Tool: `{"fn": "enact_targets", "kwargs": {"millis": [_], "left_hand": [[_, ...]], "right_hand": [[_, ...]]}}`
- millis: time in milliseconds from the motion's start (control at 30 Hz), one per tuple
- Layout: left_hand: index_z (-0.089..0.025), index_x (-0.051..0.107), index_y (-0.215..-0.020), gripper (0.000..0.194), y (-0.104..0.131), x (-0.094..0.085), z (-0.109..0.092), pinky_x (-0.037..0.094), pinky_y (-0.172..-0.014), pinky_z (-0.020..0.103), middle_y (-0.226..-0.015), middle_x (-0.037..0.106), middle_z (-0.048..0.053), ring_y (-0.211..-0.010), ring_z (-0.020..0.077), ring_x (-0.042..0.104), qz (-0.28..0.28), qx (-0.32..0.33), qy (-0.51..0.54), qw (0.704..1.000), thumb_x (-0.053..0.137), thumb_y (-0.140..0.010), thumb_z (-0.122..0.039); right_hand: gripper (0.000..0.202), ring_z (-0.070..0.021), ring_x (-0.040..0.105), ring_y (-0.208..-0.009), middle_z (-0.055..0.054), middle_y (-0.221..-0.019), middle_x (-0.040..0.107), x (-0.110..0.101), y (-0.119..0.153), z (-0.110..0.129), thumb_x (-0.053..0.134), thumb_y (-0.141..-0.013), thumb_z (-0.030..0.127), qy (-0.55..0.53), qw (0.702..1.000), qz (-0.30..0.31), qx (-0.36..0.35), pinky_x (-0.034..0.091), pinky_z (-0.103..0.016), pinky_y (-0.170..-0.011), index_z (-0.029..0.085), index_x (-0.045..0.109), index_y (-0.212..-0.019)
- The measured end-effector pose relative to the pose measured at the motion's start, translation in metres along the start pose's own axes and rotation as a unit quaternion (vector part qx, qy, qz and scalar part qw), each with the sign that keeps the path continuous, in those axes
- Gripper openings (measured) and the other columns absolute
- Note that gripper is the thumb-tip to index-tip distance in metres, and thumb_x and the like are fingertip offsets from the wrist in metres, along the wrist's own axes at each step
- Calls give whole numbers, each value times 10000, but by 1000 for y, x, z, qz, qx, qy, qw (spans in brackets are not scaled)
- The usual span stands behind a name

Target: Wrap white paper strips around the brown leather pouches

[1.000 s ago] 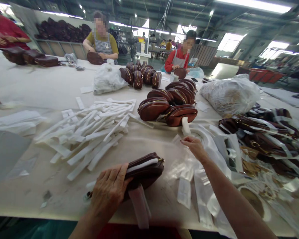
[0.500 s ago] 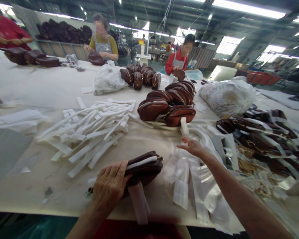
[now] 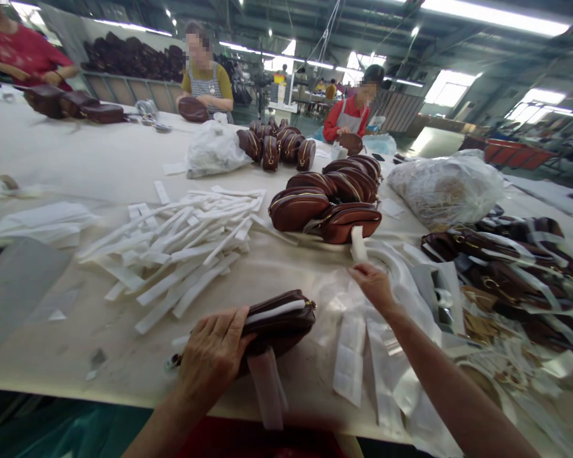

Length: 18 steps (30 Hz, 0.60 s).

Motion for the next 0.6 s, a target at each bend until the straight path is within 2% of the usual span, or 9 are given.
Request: {"fn": "enact_targets", "kwargs": {"millis": [100, 167, 267, 367, 433, 500, 600], "left_hand": [[-83, 546, -1098, 259, -3, -1, 2, 428, -750, 329, -893, 621, 107, -794, 214, 580, -4, -4, 15, 1000, 437, -936, -253], [-88, 547, -1090, 249, -5, -1, 4, 432, -743, 323, -886, 623, 101, -795, 208, 579, -5, -2, 40, 999, 435, -937, -248], [-93, 545, -1077, 247, -9, -1, 0, 443, -752, 308, -887, 627, 90, -807, 188, 583, 7, 20, 110, 994, 405, -951, -253], [-99, 540, -1074, 272, -10, -1, -5, 453, -754, 314, -891, 632, 86, -805, 183, 582, 23, 44, 165, 985, 368, -962, -276], [-105, 539, -1076, 279, -9, 1, -5, 461, -742, 326, -892, 633, 86, -798, 190, 578, 32, 43, 179, 982, 373, -959, -296], [-106, 529, -1094, 287, -8, 4, -3, 469, -739, 338, -903, 636, 91, -801, 198, 580, 44, 34, 192, 980, 404, -948, -319], [-91, 496, -1146, 340, -7, 11, 2, 481, -751, 362, -925, 636, 109, -825, 219, 588, 62, 8, 209, 976, 468, -918, -343]], "right_hand": [[340, -160, 560, -630, -43, -721, 630, -14, -5, 14, 468, -761, 511, -127, 991, -27, 5, 434, -289, -622, 186, 567, -751], [354, -137, 549, -601, -27, -710, 629, -13, -4, 30, 515, -724, 538, -194, 981, -19, -4, 438, -269, -599, 187, 562, -729], [289, -118, 537, -576, 2, -658, 618, 3, 2, 63, 655, -645, 463, -296, 955, 26, -14, 444, -254, -589, 188, 578, -687], [222, -110, 550, -601, 29, -679, 633, 20, 12, 101, 736, -606, 345, -425, 902, 76, -27, 459, -247, -613, 209, 609, -729], [213, -121, 580, -663, 30, -741, 657, 29, 20, 128, 766, -595, 307, -474, 872, 102, -64, 476, -255, -650, 221, 612, -714], [215, -139, 597, -693, 13, -748, 669, 45, 31, 154, 794, -576, 307, -485, 852, 162, -110, 490, -269, -666, 212, 614, -644], [230, -162, 610, -668, -13, -665, 669, 91, 56, 177, 818, -555, 352, -445, 822, 327, -137, 511, -303, -688, 195, 653, -588]]}}
Point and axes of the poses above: each hand's wrist, its own y-axis away from the middle knuckle, its own x-axis out of the palm, z = x × y, the point moved 9 cm from there along -y, towards the middle knuckle
